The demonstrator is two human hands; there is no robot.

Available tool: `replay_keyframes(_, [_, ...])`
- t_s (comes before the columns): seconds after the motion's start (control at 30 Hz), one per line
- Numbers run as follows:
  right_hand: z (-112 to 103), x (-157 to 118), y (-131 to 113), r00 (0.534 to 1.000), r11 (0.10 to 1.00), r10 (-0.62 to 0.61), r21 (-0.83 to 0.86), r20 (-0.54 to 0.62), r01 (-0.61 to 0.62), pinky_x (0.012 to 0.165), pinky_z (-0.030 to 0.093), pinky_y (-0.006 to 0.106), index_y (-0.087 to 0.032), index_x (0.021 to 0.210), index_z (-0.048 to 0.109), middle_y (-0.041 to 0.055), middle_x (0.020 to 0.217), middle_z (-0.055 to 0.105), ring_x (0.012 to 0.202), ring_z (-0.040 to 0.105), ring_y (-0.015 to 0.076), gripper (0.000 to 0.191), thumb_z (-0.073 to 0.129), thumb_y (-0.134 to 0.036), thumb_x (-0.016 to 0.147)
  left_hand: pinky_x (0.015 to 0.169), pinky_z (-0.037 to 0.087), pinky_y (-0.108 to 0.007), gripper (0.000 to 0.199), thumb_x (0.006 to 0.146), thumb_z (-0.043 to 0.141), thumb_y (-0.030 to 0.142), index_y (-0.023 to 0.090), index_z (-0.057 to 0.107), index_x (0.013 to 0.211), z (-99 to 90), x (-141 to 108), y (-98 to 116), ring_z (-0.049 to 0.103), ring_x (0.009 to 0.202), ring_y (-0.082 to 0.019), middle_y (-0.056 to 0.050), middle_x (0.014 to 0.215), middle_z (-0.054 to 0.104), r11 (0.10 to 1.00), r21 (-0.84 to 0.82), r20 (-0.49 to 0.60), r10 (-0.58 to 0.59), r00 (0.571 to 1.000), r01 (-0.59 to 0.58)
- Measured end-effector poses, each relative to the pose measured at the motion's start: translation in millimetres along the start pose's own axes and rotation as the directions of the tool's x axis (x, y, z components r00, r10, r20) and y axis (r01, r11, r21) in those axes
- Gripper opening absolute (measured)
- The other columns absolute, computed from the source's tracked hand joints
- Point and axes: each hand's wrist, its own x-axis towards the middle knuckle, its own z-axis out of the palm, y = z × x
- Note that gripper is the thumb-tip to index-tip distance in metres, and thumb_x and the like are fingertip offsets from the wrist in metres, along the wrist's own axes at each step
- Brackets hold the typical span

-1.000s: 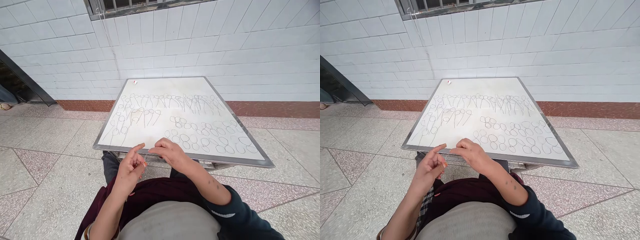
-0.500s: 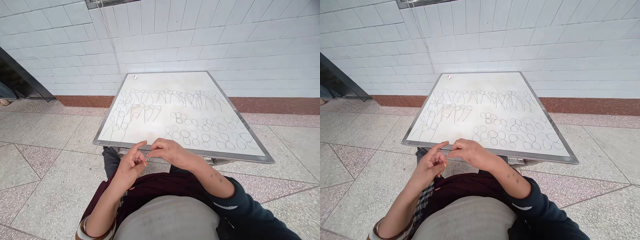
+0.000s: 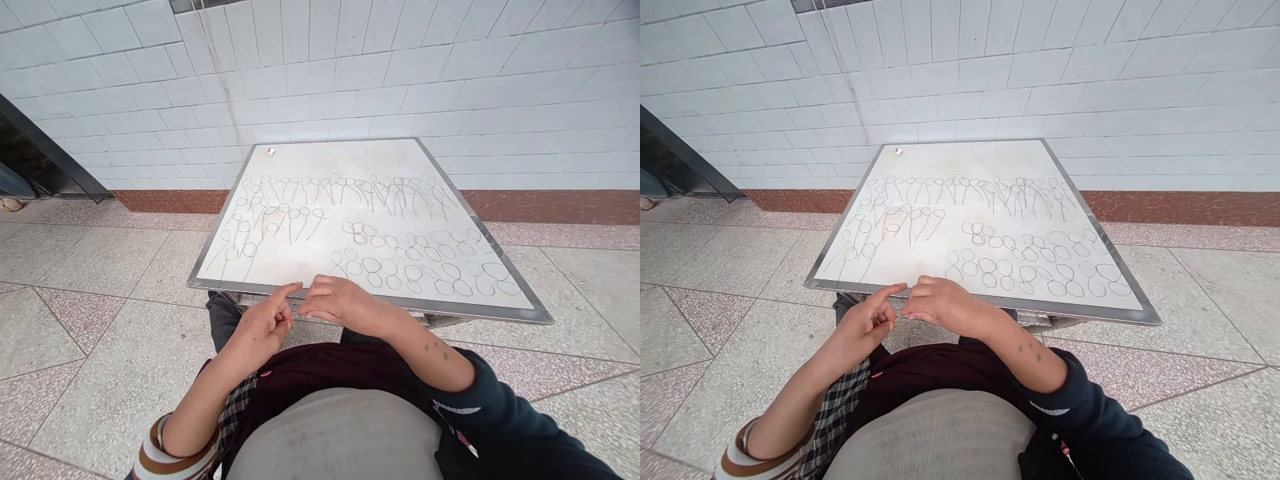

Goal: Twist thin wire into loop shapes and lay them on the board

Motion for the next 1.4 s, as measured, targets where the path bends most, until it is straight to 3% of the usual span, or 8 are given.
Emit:
replay_keyframes(0.1, [9.6, 0.9, -2.1, 0.98, 0.984, 0.161, 0.094, -0.114, -0.151, 0.066, 0.044, 0.026, -0.021, 0.097, 0.065, 0.0042, 0.082, 0.06, 0.075, 0.053, 0.0145, 0.016, 0.05, -0.022, 0.092, 0.066, 0.041, -0.027, 0.056, 0.083, 0.051, 0.016, 0.031, 0.045, 0.137, -11.4, 5.7, 7.9, 0.051, 0.067, -0.014, 0.0, 0.08, 0.061, 0.995, 0.099, -0.071, 0.038, 0.997, -0.031])
replay_keyframes(0.17, [18.2, 1.5, -5.3, 0.928, 0.951, 0.296, 0.16, -0.226, -0.264, 0.062, 0.043, 0.024, -0.021, 0.095, 0.064, 0.0028, 0.08, 0.058, 0.07, 0.054, 0.0126, 0.014, 0.051, -0.02, 0.09, 0.074, 0.042, -0.028, 0.055, 0.084, 0.054, 0.02, 0.031, 0.045, 0.136, -19.7, 9.3, 11.4, 0.056, 0.081, -0.017, -0.002, 0.091, 0.065, 0.997, 0.069, -0.237, 0.055, 0.97, -0.04])
replay_keyframes(0.27, [31.2, 2.9, -10.5, 0.803, 0.883, 0.457, 0.302, -0.381, -0.359, 0.056, 0.042, 0.022, -0.02, 0.089, 0.063, 0.0006, 0.073, 0.056, 0.063, 0.052, 0.0111, 0.009, 0.054, -0.019, 0.087, 0.083, 0.043, -0.03, 0.05, 0.083, 0.059, 0.025, 0.028, 0.048, 0.132, -24.1, 12.2, 5.4, 0.057, 0.094, -0.018, -0.004, 0.098, 0.066, 0.974, -0.186, -0.556, 0.002, 0.831, -0.127])
replay_keyframes(0.33, [37.7, 4.4, -13.5, 0.723, 0.837, 0.535, 0.39, -0.438, -0.383, 0.052, 0.041, 0.021, -0.02, 0.088, 0.063, -0.0001, 0.072, 0.055, 0.059, 0.05, 0.0104, 0.008, 0.055, -0.02, 0.086, 0.082, 0.045, -0.029, 0.045, 0.081, 0.062, 0.026, 0.024, 0.053, 0.126, -17.9, 12.7, -5.1, 0.058, 0.087, -0.015, -0.004, 0.094, 0.066, 0.894, -0.392, -0.646, -0.101, 0.757, -0.215])
replay_keyframes(0.43, [42.5, 6.8, -17.5, 0.672, 0.817, 0.57, 0.409, -0.472, -0.406, 0.05, 0.041, 0.021, -0.021, 0.089, 0.063, -0.0006, 0.072, 0.055, 0.055, 0.049, 0.0096, 0.009, 0.055, -0.02, 0.085, 0.078, 0.048, -0.028, 0.049, 0.073, 0.071, 0.023, 0.021, 0.056, 0.12, 2.3, 13.5, -19.0, 0.059, 0.08, -0.013, -0.004, 0.091, 0.067, 0.76, -0.62, -0.538, -0.231, 0.811, -0.195])
replay_keyframes(0.53, [43.5, 8.7, -21.3, 0.684, 0.85, 0.527, 0.329, -0.505, -0.412, 0.053, 0.043, 0.022, -0.02, 0.089, 0.064, -0.0005, 0.072, 0.055, 0.057, 0.05, 0.0102, 0.01, 0.055, -0.018, 0.084, 0.078, 0.048, -0.028, 0.056, 0.066, 0.076, 0.017, 0.021, 0.057, 0.119, 23.2, 16.0, -20.1, 0.061, 0.086, -0.015, -0.004, 0.092, 0.066, 0.685, -0.708, -0.458, -0.257, 0.851, -0.174])
replay_keyframes(0.67, [45.5, 9.8, -24.5, 0.698, 0.872, 0.488, 0.277, -0.523, -0.402, 0.055, 0.043, 0.022, -0.02, 0.091, 0.064, -0.0008, 0.071, 0.055, 0.058, 0.051, 0.0102, 0.011, 0.056, -0.016, 0.084, 0.075, 0.049, -0.025, 0.053, 0.066, 0.077, 0.016, 0.021, 0.06, 0.115, 36.9, 19.8, -11.1, 0.062, 0.081, -0.013, -0.001, 0.085, 0.065, 0.633, -0.737, -0.509, -0.288, 0.811, -0.237])
replay_keyframes(1.4, [56.9, 10.5, -27.5, 0.708, 0.903, 0.424, 0.207, -0.565, -0.375, 0.054, 0.045, 0.023, -0.022, 0.099, 0.064, -0.0004, 0.072, 0.054, 0.058, 0.052, 0.0105, 0.016, 0.054, -0.017, 0.087, 0.068, 0.051, -0.024, 0.041, 0.072, 0.074, 0.02, 0.02, 0.061, 0.111, 44.8, 20.1, 2.9, 0.058, 0.076, -0.011, -0.001, 0.085, 0.06, 0.611, -0.724, -0.613, -0.354, 0.707, -0.321])
